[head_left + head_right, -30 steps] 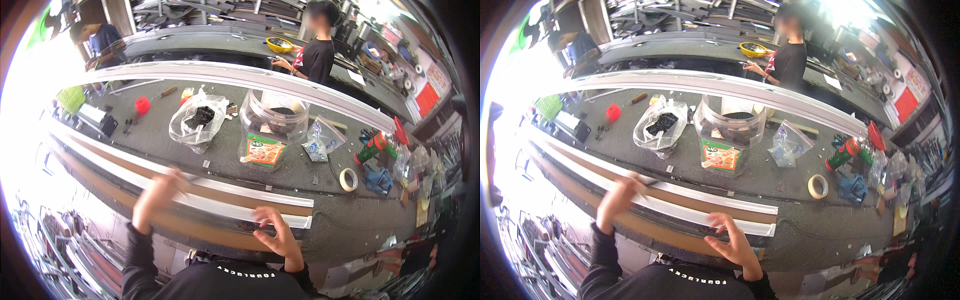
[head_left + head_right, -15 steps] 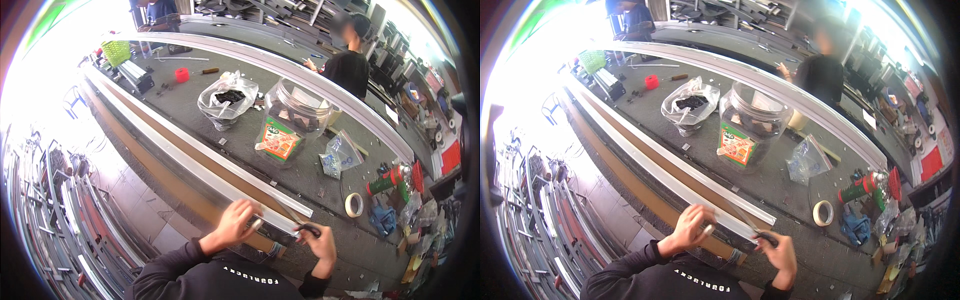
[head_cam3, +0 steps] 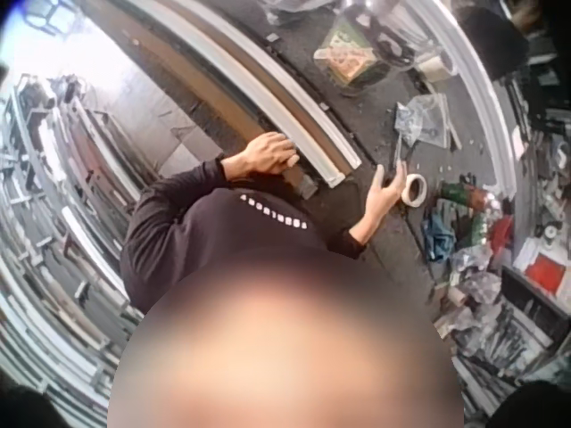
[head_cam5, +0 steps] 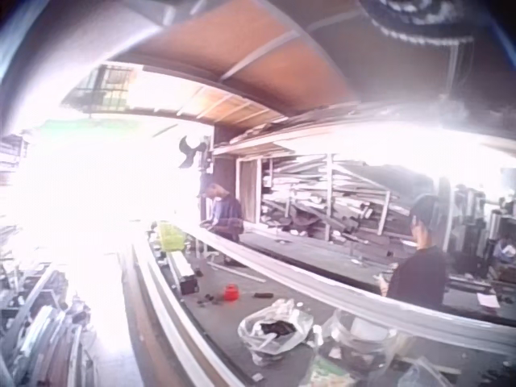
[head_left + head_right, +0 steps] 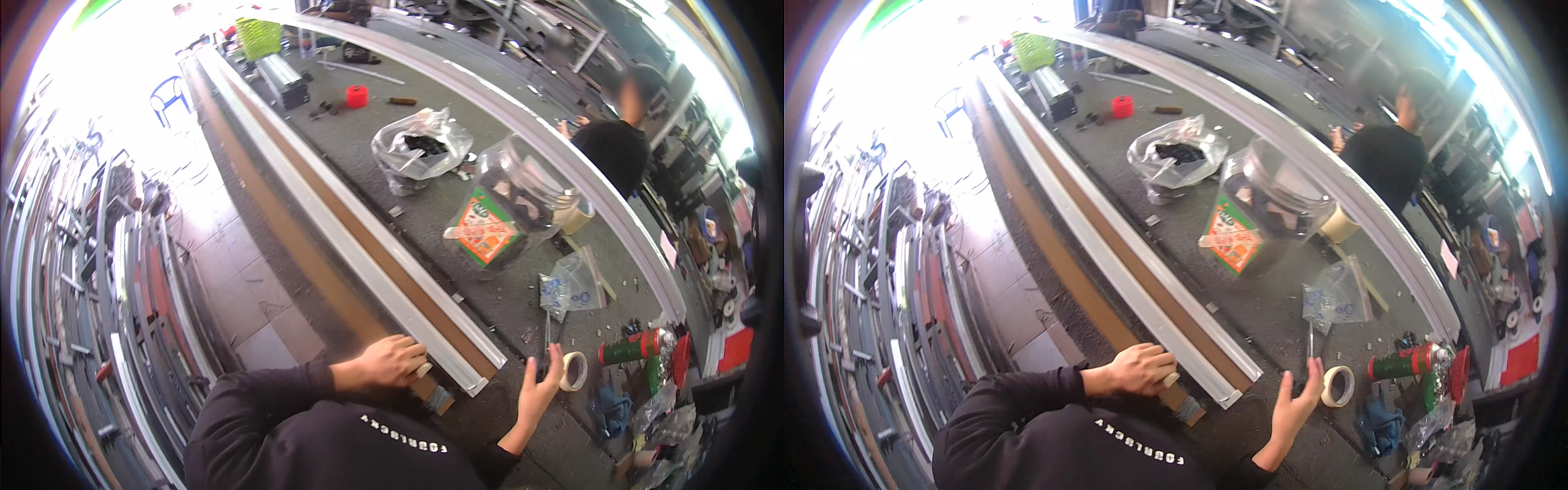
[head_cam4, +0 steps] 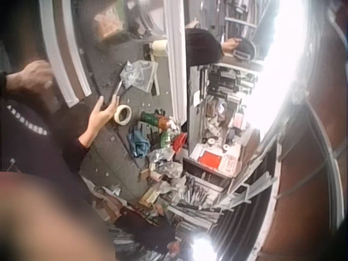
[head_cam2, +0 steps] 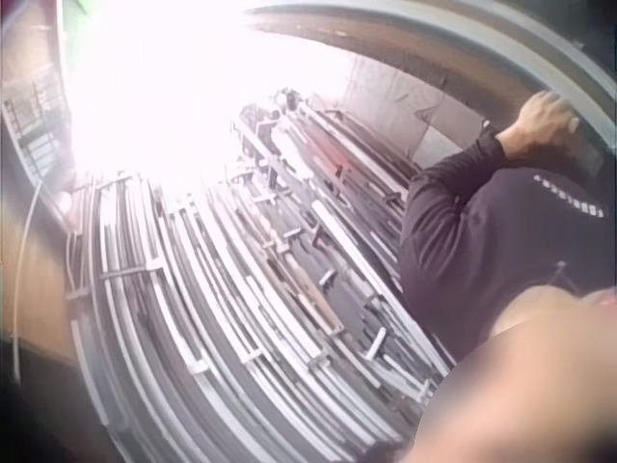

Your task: The person uses shears to trim white plastic clips and fits them into slots along a long aluminum window frame. They repeatedly pick up clips, cut them to size, and insert them into the frame while working at a cluttered workshop table.

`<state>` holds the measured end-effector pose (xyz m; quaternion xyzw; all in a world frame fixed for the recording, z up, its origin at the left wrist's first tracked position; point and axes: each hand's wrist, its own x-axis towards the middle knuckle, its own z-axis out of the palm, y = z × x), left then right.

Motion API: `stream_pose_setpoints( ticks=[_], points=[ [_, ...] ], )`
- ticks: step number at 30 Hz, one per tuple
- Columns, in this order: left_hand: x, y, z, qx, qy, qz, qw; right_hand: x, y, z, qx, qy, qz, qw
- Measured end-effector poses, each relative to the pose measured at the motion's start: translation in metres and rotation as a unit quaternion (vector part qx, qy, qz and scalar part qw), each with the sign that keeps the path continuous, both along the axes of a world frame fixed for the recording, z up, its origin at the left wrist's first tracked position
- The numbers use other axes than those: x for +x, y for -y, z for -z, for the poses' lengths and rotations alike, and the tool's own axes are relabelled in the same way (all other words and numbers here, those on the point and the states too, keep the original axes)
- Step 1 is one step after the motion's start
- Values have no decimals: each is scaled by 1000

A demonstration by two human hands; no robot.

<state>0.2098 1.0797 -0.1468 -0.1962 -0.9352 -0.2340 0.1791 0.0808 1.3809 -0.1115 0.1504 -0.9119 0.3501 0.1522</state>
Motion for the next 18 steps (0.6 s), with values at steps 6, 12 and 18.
stream_pose_setpoints(
  ticks=[6,12,18],
  points=[
    [-7,-5,-17,34,99,-4,994,20,7,-48,-118,32,18,992],
    [-19,-15,-41,32,270,-66,960,106,9,-82,-9,314,-136,940],
    [-18,-13,-49,28,292,-53,954,167,56,-48,-74,460,-19,884]
  ],
)
